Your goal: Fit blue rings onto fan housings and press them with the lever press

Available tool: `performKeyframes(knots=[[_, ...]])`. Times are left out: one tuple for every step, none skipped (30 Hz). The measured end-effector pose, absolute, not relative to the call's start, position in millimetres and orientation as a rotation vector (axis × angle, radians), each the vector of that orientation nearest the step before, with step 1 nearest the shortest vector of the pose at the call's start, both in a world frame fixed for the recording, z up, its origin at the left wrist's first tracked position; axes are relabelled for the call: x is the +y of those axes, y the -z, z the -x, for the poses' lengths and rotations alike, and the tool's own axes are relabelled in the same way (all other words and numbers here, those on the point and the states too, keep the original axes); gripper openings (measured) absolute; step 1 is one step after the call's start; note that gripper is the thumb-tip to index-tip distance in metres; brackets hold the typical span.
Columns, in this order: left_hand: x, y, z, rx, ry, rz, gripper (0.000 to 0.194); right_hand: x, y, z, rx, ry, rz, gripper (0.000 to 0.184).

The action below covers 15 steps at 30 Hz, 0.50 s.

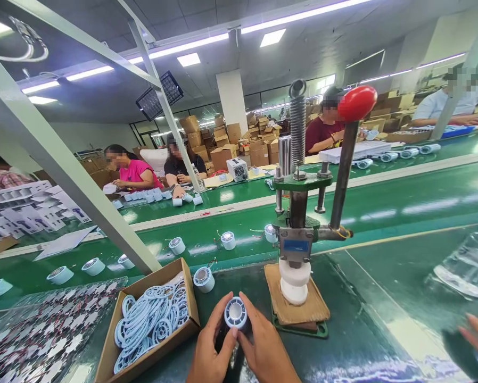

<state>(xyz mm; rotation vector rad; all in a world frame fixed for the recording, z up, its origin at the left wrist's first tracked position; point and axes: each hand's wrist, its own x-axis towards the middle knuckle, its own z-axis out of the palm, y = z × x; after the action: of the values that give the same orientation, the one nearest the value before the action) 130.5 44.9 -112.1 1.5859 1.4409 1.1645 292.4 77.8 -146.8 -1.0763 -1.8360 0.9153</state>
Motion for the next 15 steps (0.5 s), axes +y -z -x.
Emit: performKeyframes(knots=[[44.5, 117.0, -135.3, 1.48, -1.2, -1.59, 0.056, 78.3, 147.1, -292.2, -1.841, -0.909, 1.067, 0.061], [44.4, 121.3, -139.6, 1.517, -1.226, -1.585, 0.056, 78.9, 146.9, -292.1, -1.846, -0.902, 1.057, 0.061], [44.6, 124.3, -142.8, 1.551, -1.237, -1.576, 0.056, 79.4, 146.1, -292.0, -1.854, -0.897, 1.049, 0.061], [45.2, 126.1, -144.5, 1.582, -1.237, -1.569, 0.055, 79.6, 144.3, -292.4, -1.864, -0.895, 1.051, 0.062], [46.0, 126.5, -144.8, 1.601, -1.221, -1.565, 0.055, 79.4, 141.1, -293.4, -1.878, -0.895, 1.064, 0.063], [47.1, 125.7, -143.8, 1.606, -1.194, -1.561, 0.055, 78.5, 136.1, -295.5, -1.9, -0.896, 1.091, 0.066], [48.5, 124.2, -141.9, 1.602, -1.166, -1.552, 0.057, 76.9, 129.0, -299.1, -1.928, -0.892, 1.131, 0.069], [50.2, 122.1, -139.9, 1.596, -1.146, -1.536, 0.06, 74.3, 119.3, -304.3, -1.959, -0.884, 1.179, 0.074], [52.3, 119.5, -138.4, 1.591, -1.138, -1.512, 0.063, 70.8, 106.6, -311.4, -1.989, -0.874, 1.223, 0.077], [54.7, 116.6, -138.3, 1.582, -1.142, -1.488, 0.066, 66.6, 90.7, -320.3, -2.006, -0.862, 1.256, 0.078], [57.4, 113.1, -140.2, 1.566, -1.158, -1.463, 0.068, 61.8, 71.3, -330.7, -2.005, -0.846, 1.27, 0.075], [60.5, 109.1, -144.4, 1.536, -1.187, -1.436, 0.068, 57.2, 48.6, -342.3, -1.987, -0.82, 1.262, 0.067], [63.8, 104.5, -150.9, 1.488, -1.215, -1.408, 0.069, 53.3, 23.0, -354.4, -1.944, -0.777, 1.233, 0.056], [67.4, 99.3, -159.7, 1.434, -1.246, -1.382, 0.068, 51.0, -4.6, -366.5, -1.878, -0.704, 1.191, 0.043], [71.4, 93.7, -170.2, 1.383, -1.281, -1.361, 0.068, 51.1, -33.5, -378.0, -1.8, -0.599, 1.139, 0.033]])
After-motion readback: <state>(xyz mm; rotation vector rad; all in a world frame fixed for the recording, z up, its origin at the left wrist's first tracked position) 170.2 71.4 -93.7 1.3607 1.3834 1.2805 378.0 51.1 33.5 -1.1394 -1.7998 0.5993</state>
